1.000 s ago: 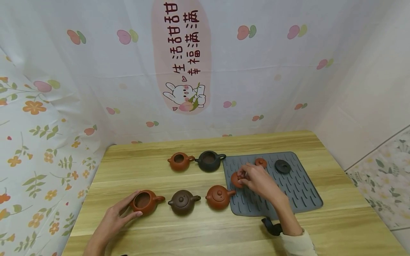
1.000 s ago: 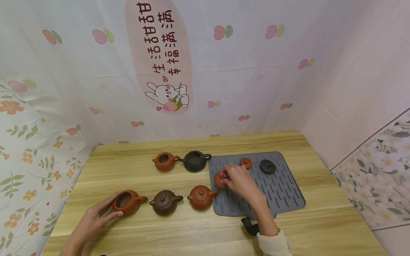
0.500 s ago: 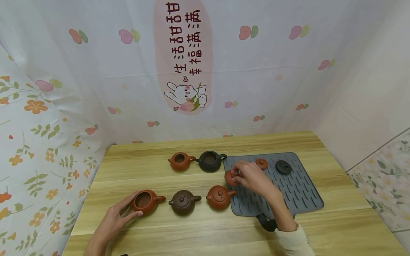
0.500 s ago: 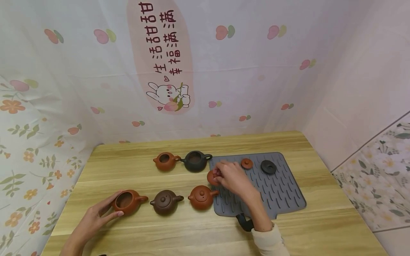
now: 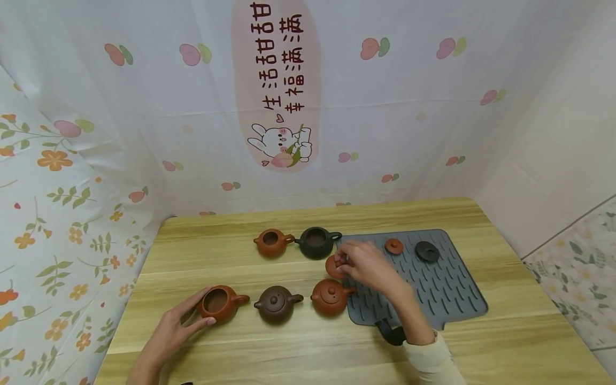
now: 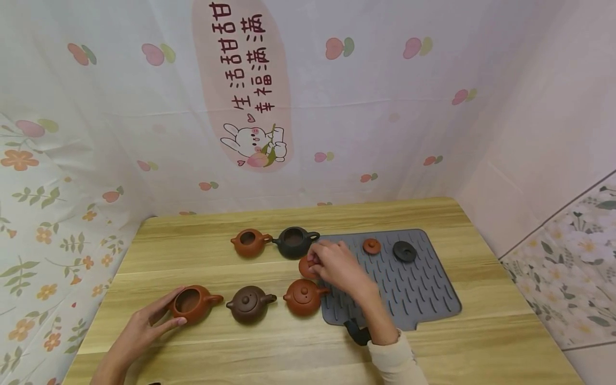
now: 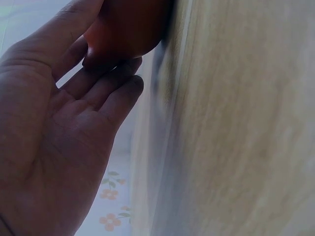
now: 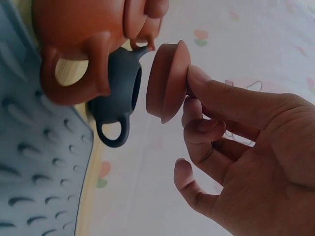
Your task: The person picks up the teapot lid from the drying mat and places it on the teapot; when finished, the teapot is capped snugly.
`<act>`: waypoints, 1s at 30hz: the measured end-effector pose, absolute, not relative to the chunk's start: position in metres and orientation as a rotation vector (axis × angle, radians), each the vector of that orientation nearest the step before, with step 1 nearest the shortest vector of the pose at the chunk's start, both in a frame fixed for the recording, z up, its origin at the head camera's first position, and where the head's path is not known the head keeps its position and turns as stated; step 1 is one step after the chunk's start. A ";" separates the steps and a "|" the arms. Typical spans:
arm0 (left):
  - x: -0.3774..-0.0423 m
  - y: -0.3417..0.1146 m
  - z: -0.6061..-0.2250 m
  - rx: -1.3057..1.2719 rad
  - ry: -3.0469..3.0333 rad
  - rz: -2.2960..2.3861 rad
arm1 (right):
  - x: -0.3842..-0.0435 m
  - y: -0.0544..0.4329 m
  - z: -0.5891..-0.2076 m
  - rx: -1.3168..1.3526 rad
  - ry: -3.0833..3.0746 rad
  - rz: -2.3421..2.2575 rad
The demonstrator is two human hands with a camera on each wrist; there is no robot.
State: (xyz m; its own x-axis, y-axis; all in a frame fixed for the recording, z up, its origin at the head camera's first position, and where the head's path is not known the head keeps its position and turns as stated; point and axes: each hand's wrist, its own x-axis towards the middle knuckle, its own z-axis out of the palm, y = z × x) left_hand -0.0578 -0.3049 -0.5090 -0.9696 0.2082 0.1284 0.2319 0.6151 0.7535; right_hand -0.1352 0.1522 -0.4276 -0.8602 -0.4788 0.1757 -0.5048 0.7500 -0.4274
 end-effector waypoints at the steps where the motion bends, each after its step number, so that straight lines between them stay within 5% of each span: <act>1: -0.058 -0.305 -0.509 -0.379 -2.799 -1.309 | -0.135 0.151 -0.427 0.812 -2.893 0.729; 30: -0.059 -0.306 -0.510 -0.396 -2.798 -1.285 | -0.136 0.110 -0.418 0.901 -2.971 0.682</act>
State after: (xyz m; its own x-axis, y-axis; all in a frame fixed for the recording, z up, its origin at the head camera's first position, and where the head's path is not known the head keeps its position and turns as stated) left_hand -0.0586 -0.3060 -0.5097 -0.9668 0.2143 0.1394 0.2454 0.6248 0.7412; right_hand -0.1360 0.1096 -0.4183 -0.8387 -0.5377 0.0866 -0.5217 0.7473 -0.4115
